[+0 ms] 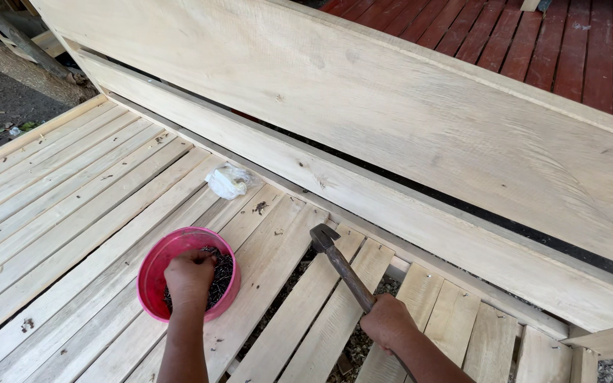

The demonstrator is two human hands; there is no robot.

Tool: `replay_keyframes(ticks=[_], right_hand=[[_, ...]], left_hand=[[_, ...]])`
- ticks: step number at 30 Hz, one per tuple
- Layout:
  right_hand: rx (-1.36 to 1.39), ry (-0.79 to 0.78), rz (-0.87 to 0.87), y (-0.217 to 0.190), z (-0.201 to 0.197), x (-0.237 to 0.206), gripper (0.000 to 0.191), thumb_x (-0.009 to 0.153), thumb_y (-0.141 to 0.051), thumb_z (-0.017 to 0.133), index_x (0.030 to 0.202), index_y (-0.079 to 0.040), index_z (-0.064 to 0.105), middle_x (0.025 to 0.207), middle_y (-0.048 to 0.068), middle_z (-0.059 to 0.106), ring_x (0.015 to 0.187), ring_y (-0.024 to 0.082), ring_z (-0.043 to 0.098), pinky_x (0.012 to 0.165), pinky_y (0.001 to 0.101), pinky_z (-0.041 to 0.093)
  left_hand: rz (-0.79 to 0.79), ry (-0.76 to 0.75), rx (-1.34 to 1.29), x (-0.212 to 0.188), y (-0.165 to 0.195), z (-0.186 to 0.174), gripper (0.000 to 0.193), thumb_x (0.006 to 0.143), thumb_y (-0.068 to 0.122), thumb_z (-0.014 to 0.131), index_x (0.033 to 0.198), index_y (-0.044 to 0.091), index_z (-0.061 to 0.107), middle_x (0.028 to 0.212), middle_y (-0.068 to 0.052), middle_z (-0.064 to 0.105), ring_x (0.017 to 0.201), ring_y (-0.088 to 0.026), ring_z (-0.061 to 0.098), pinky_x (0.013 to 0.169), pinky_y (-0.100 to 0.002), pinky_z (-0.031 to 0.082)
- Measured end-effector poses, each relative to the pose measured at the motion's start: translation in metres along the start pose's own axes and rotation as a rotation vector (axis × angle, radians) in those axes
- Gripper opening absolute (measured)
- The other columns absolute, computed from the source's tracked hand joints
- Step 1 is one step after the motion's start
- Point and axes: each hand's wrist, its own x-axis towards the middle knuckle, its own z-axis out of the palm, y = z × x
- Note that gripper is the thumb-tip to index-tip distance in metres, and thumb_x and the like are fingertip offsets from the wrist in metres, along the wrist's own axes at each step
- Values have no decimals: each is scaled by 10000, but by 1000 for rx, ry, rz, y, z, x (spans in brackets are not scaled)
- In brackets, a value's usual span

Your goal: The person repeatedly picks nails from a pink container and hammers them into wooden slats of a bench frame. The camera angle shifts to show the side of the bench as the person continues to secure the slats with nails.

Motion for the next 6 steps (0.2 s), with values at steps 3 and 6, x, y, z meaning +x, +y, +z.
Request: replay_keyframes(ticks=[3,6], right_hand=[[-5,-6,14,1,1,2,318,901,-72,594,1202,29,599,712,121,664,435,167,590,388,323,486],[-9,-24,14,2,0,5,304,905,-63,590,1191,39,603,719,132,666,435,183,600,381,328,491]], left_hand=[[85,77,-283,2,-5,-2,167,843,189,820,979,91,828,874,-121,805,766,-199,758,777,-363,596],[32,76,-679,9,-9,-4,135,895,132,790,1026,115,821,928,-103,801,746,-201,702,718,-380,578]])
